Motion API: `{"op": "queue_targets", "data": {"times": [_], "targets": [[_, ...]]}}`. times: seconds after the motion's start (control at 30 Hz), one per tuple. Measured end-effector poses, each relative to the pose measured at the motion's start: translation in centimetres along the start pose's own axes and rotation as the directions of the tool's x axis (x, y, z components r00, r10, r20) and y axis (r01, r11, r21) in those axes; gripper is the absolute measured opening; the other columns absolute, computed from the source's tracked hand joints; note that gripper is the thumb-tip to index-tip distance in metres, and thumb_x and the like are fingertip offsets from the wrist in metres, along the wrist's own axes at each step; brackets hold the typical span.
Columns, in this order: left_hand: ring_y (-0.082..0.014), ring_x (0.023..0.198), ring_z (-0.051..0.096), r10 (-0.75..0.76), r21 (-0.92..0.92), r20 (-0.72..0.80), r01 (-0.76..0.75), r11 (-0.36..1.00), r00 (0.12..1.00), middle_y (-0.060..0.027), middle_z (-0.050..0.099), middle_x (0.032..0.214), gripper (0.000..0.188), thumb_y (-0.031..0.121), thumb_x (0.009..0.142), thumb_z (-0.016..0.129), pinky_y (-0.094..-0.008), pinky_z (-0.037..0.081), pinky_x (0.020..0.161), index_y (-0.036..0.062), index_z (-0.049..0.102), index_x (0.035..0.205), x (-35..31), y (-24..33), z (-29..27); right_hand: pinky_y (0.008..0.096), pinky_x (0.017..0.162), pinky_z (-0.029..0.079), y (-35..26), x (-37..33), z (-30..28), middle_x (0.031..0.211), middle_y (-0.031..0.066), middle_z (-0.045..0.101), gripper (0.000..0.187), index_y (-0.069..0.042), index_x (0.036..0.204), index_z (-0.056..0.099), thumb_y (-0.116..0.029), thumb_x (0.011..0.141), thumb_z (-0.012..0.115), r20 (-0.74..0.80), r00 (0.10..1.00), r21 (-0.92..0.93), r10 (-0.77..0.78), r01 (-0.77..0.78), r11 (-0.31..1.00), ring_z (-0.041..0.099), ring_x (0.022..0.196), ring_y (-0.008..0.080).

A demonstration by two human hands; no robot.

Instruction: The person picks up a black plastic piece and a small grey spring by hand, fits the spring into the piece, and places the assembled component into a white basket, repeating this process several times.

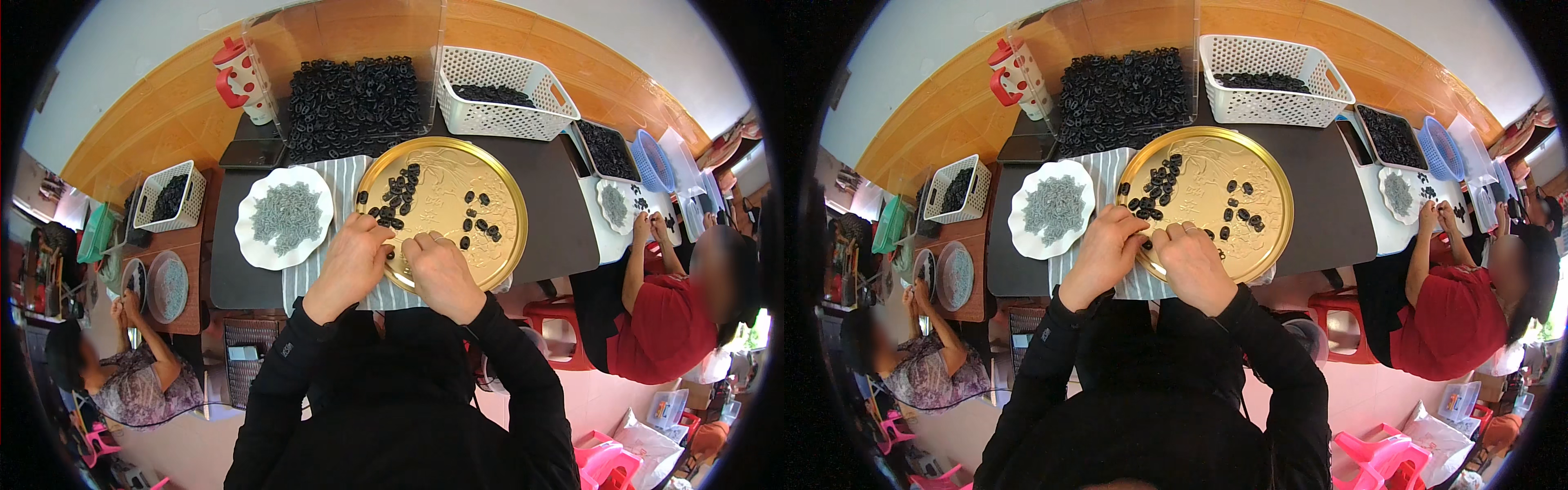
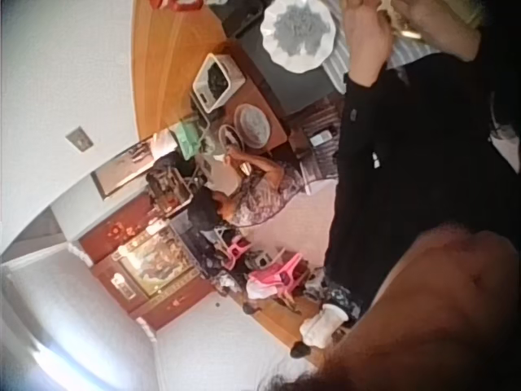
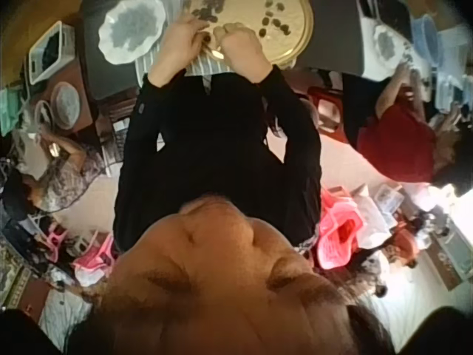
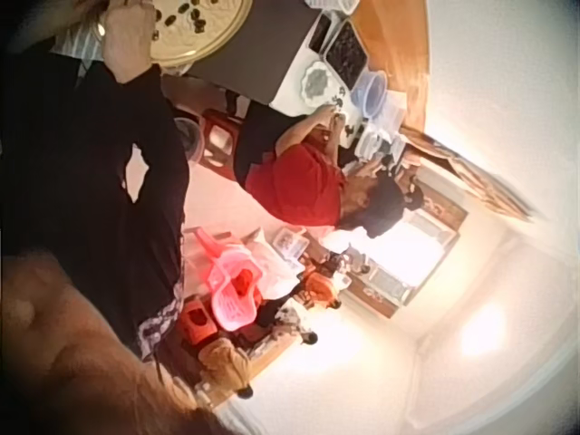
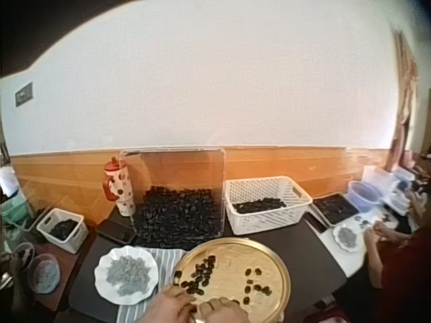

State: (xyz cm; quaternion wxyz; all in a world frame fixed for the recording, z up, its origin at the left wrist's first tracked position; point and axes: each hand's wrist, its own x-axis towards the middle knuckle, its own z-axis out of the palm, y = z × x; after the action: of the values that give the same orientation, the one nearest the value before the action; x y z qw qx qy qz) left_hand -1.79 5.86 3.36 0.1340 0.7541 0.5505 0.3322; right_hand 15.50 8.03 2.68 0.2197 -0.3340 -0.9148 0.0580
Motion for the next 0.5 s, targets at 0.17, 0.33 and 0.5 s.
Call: {"op": "queue_targets", "data": {"times": [0.17,0.33,0.5], "targets": [[-0.0328,0.084,0.053,-0.008,-0.045,-0.053,0.006,0.999,0.999,-0.0148,0.057,0.082,0.017,-0.001,0.071,0.063,-0.0411,0.045,0.072,-0.0018,0.066,0.088,-0.7,-0.3,-0.7,0.0361,0.065,0.049,-1.1,0.6,0.2,0.07,0.0129,0.058,0.015,0.0,0.081,0.055,-0.005,0.067,0.058,0.07,0.996,-0.12,-0.058,0.067,0.99,0.06,0.069,0.0278],[-0.0326,0.082,0.053,0.002,-0.066,-0.102,-0.008,0.998,0.995,-0.014,0.056,0.08,0.014,-0.002,0.072,0.063,-0.0403,0.045,0.07,-0.0021,0.065,0.086,-1.3,-0.4,-0.5,0.0359,0.061,0.049,-2.2,1.1,0.1,0.069,0.0123,0.058,0.014,-0.001,0.079,0.055,-0.007,0.067,0.06,0.129,0.987,-0.22,-0.093,0.12,0.968,0.06,0.067,0.0255],[-0.0318,0.081,0.054,-0.026,-0.133,-0.105,0.012,0.991,0.994,-0.0134,0.057,0.08,0.013,-0.001,0.073,0.063,-0.039,0.045,0.07,-0.0015,0.065,0.087,-2.0,-0.2,-0.7,0.0338,0.059,0.047,-0.1,0.5,-0.5,0.072,0.0127,0.059,0.011,0.0,0.077,0.058,-0.002,0.066,0.06,-0.017,1.0,-0.049,-0.009,0.008,0.999,0.06,0.066,0.0276]]}}
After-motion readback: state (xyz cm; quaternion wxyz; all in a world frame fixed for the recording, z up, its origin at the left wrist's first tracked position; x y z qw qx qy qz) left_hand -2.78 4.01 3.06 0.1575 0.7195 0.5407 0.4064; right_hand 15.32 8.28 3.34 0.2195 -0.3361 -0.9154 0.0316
